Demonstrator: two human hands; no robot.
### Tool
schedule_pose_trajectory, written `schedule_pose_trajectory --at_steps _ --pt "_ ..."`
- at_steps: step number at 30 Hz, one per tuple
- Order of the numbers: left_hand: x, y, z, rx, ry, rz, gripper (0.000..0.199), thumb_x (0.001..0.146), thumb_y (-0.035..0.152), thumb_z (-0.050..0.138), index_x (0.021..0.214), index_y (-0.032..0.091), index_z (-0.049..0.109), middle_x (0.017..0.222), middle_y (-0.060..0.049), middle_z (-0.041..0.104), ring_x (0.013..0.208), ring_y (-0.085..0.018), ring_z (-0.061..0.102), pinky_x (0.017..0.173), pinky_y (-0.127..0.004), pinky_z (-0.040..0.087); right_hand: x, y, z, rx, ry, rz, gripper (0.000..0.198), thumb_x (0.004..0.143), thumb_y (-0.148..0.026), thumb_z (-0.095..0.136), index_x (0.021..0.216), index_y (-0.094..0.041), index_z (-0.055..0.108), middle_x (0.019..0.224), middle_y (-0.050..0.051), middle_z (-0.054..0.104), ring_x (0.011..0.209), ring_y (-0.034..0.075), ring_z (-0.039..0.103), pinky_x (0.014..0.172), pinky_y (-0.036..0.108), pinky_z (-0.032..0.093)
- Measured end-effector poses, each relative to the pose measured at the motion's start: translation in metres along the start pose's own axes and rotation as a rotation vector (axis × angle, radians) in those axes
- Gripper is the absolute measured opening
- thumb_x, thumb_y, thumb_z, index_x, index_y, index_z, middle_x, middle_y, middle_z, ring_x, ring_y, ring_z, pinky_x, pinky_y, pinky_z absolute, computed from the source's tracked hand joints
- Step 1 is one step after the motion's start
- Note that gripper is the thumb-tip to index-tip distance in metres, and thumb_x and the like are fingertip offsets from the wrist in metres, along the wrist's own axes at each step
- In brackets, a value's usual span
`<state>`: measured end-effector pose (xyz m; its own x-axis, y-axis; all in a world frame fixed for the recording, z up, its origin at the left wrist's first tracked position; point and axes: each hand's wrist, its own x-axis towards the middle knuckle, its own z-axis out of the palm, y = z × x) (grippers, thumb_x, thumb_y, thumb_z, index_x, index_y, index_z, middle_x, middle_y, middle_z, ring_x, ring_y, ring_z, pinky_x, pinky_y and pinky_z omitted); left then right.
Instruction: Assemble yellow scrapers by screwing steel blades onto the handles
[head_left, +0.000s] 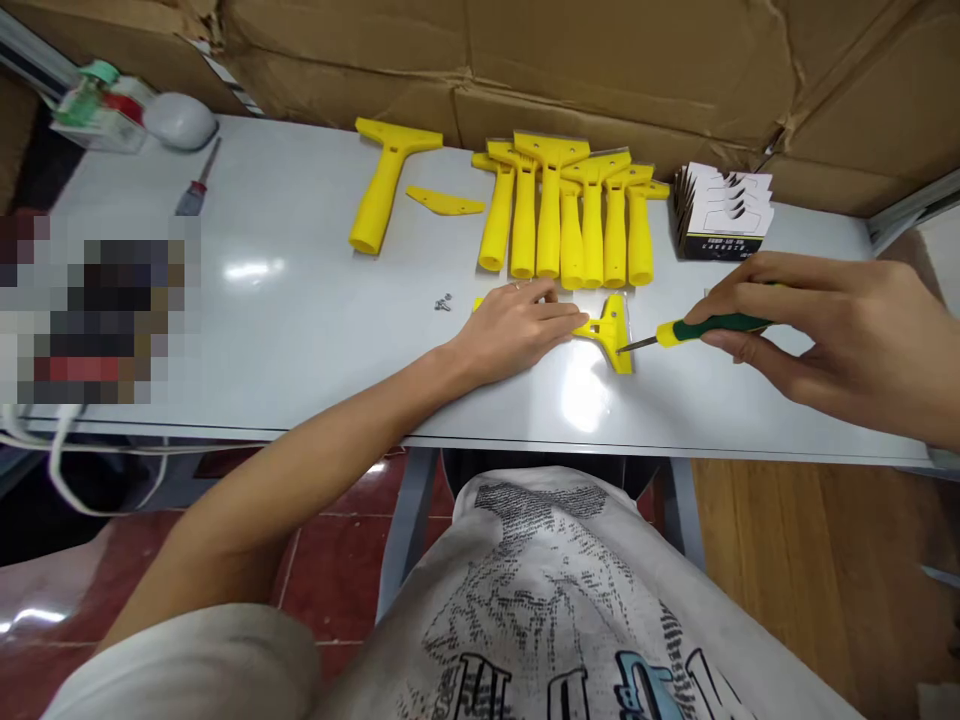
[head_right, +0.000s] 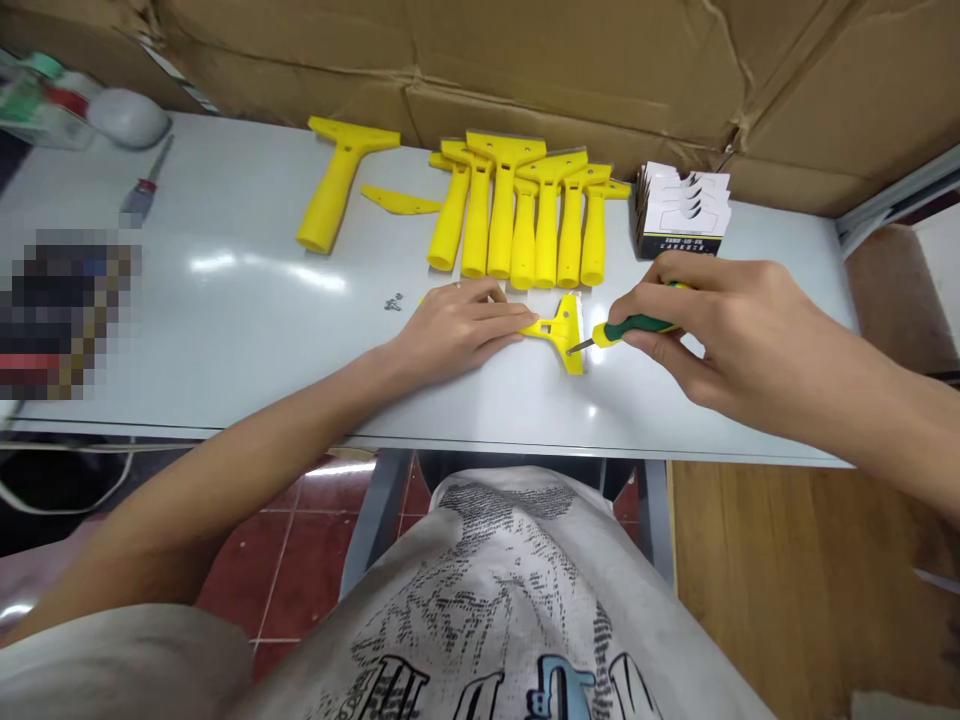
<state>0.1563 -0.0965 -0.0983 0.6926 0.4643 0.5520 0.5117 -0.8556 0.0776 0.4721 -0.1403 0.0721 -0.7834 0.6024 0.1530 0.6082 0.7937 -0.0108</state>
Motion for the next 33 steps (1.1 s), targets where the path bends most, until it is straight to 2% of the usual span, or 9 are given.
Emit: schedule_pose_trajectory --at_steps 6,14,19,23,27,33 --pt "0.0 0.0 0.0 0.026 0.007 0.014 0.029 0.124 0.029 0.058 0.127 0.021 0.085 0.118 -0.006 0.088 0.106 -0.024 0.075 0.073 -0.036 0.053 -0.006 -0.002 0.003 0.052 -0.01 0.082 0.028 0.117 -0.027 0.053 0.125 -0.03 0.079 0.115 0.005 0.08 0.091 0.025 0.078 0.078 0.042 0.059" --pt "-0.001 -0.001 0.002 0.014 0.039 0.02 0.027 0.123 0.029 0.06 0.127 0.02 0.085 0.117 -0.005 0.088 0.105 -0.023 0.075 0.07 -0.037 0.052 -0.007 0.0 0.003 0.186 -0.019 0.024 0.034 0.114 -0.021 0.056 0.135 -0.033 0.081 0.125 0.004 0.08 0.1 0.024 0.079 0.086 0.039 0.063" --pt "0.0 0.0 0.005 0.047 0.065 0.052 0.028 0.123 0.025 0.057 0.126 0.021 0.085 0.116 -0.005 0.089 0.106 -0.024 0.074 0.073 -0.037 0.053 -0.008 0.0 0.003 0.155 -0.021 0.028 0.035 0.112 -0.018 0.054 0.13 -0.03 0.081 0.126 0.004 0.081 0.1 0.024 0.082 0.084 0.038 0.065" --pt "0.0 -0.001 0.006 0.065 0.019 0.048 0.028 0.123 0.023 0.057 0.127 0.021 0.085 0.118 -0.005 0.089 0.109 -0.025 0.073 0.077 -0.038 0.057 -0.007 -0.002 0.002 0.107 -0.017 0.025 0.035 0.109 -0.013 0.053 0.128 -0.029 0.079 0.122 0.004 0.081 0.095 0.024 0.082 0.079 0.039 0.065" --pt "0.0 -0.001 0.004 0.06 -0.015 0.048 0.028 0.123 0.022 0.057 0.128 0.021 0.084 0.12 -0.005 0.089 0.11 -0.025 0.072 0.081 -0.037 0.058 -0.005 -0.006 0.0 0.082 -0.026 0.075 0.033 0.109 -0.016 0.056 0.126 -0.031 0.08 0.118 0.005 0.081 0.093 0.027 0.082 0.075 0.043 0.063" --pt "0.0 -0.001 0.003 0.011 -0.013 0.031 0.027 0.122 0.022 0.058 0.129 0.022 0.084 0.122 -0.006 0.088 0.11 -0.025 0.072 0.08 -0.038 0.058 -0.002 -0.009 -0.001 0.143 -0.053 0.1 0.037 0.111 -0.019 0.053 0.126 -0.034 0.083 0.121 0.005 0.08 0.095 0.027 0.081 0.079 0.044 0.063"
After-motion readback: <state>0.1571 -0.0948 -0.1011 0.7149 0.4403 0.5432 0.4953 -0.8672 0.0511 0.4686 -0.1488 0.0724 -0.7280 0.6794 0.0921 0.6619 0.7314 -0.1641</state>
